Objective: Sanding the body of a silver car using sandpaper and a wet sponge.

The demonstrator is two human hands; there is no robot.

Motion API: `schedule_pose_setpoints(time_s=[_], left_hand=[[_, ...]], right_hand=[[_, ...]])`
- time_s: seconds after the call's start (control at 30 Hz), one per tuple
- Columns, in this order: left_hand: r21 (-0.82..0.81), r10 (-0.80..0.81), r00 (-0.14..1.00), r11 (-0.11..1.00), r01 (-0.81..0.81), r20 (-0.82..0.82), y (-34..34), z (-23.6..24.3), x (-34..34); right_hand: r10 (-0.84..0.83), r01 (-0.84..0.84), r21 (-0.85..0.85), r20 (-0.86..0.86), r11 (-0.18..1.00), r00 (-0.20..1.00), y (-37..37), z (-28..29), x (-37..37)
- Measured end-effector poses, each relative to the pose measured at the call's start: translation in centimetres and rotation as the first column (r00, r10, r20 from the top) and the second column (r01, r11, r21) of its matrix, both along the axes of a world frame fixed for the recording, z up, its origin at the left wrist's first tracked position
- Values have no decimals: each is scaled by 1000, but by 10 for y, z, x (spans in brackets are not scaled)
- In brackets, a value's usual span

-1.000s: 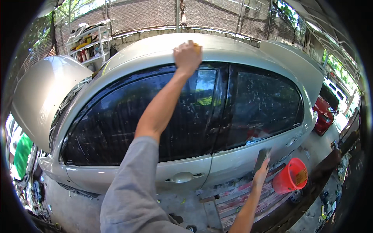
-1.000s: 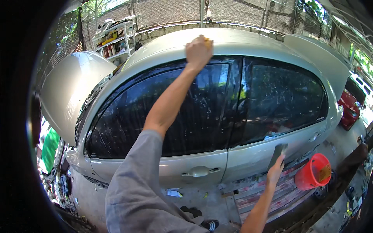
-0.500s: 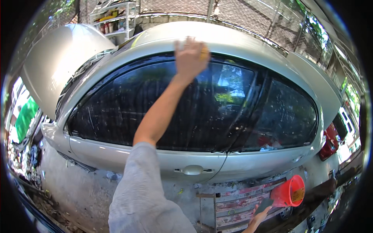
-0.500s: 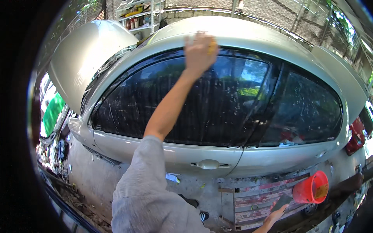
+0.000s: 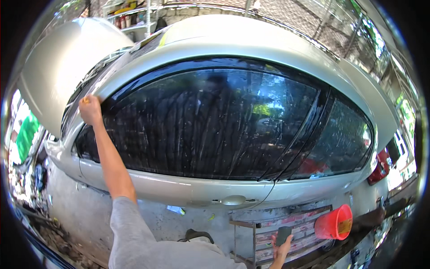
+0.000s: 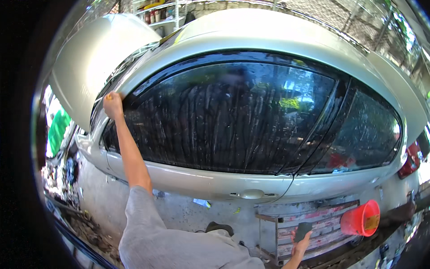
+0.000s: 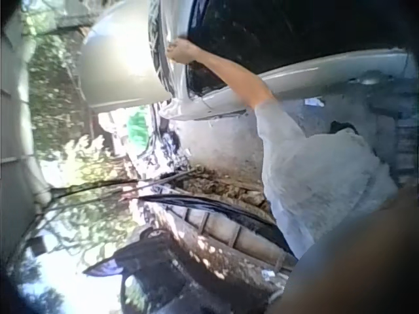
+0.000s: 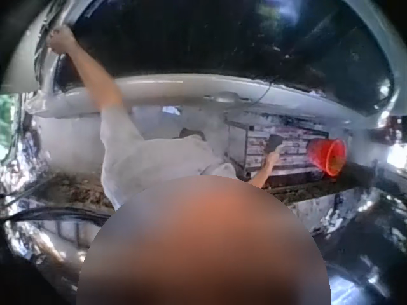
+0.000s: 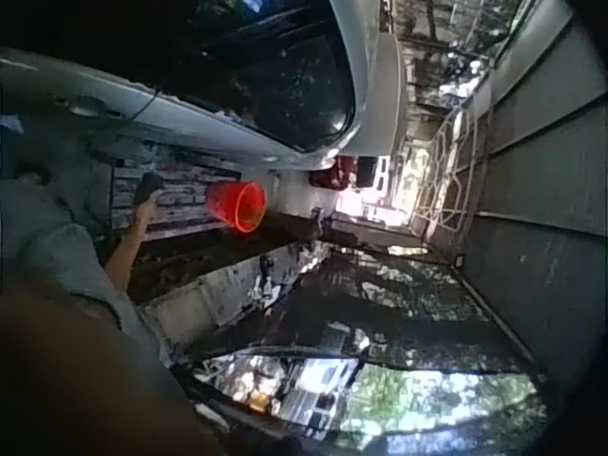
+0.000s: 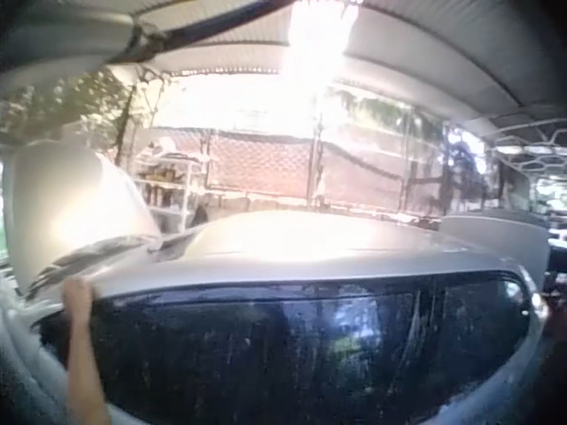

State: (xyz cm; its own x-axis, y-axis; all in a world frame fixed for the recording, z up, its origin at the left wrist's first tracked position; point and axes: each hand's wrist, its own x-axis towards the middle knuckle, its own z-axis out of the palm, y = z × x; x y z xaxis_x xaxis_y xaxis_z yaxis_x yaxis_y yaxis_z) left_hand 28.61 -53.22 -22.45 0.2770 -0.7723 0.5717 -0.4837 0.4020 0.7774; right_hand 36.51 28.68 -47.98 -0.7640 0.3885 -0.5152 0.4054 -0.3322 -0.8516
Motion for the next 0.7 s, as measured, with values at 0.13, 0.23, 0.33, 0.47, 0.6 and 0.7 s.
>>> schedule_pose_setpoints(time_s=[0.13,0.23,0.33,0.47,0.6,0.7], left_hand=[[-84,-420,895,897,435,151,150,105,-115],[-124,-575,722,743,658,385,283,161,-187],[-146,-611,562,594,791,558,402,184,-271],[-138,-755,406,395,908,514,563,187,-342],[-273,-794,258,122,954,550,560,156,-332],[-475,-743,573,388,790,346,445,147,-282]], right_hand=[[-68,68,32,15,997,998,-7,7,-9],[-80,79,-14,-24,997,997,-17,8,-18],[-61,58,-45,-81,997,995,-29,10,-24],[11,-19,-49,-162,999,987,-42,37,-39],[66,-66,7,-217,998,974,-58,64,-61],[146,-143,31,-157,989,977,-74,61,-74]])
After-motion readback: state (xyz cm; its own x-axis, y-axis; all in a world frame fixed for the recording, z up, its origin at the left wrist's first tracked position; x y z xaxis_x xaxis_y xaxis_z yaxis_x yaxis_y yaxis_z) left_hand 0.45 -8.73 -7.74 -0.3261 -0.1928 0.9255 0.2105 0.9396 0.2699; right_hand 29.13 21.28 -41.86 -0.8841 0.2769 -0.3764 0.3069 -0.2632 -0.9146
